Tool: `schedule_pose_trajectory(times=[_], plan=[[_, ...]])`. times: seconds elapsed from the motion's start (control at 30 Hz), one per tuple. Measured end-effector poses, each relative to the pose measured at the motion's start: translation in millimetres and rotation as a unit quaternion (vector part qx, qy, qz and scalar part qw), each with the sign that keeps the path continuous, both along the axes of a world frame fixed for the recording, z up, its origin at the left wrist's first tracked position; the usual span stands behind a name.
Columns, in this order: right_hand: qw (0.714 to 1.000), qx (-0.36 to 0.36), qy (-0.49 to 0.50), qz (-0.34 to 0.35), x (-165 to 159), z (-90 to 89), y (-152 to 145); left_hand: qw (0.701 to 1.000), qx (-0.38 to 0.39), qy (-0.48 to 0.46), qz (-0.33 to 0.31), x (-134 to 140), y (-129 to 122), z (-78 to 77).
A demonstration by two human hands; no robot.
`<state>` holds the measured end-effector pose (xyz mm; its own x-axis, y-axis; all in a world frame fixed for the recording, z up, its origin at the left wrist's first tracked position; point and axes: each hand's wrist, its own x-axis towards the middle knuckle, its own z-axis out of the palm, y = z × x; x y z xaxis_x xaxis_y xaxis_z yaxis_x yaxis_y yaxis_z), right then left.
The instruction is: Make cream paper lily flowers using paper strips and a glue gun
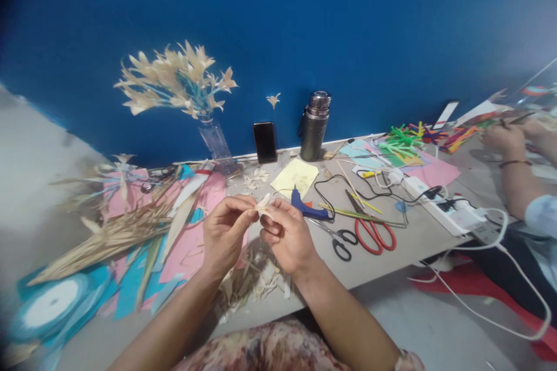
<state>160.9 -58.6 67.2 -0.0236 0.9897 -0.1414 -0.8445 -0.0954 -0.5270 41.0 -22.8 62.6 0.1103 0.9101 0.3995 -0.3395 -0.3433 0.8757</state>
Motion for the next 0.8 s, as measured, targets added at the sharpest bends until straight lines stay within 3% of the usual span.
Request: schedule_pose_trajectory(times=[0.23, 0.57, 0.8], plan=[[1.0, 0.0, -0.001, -0.017, -1.8, -1.1, -0.7, 0.999, -0.018, -0.02, -0.019, 3.2, -3.8, -5.5], [0.999, -0.006, 0.001, -0.034, -7.1, -1.6, 0.1, 0.998, -0.055, -0.026, 0.002, 4.8, -8.8, -9.2], [0.994, 0.01, -0.073, -0.075, -7.5, -3.0, -2.6, 0.985, -0.124, -0.082, -0.083, -0.3, -4.4, -9.6]])
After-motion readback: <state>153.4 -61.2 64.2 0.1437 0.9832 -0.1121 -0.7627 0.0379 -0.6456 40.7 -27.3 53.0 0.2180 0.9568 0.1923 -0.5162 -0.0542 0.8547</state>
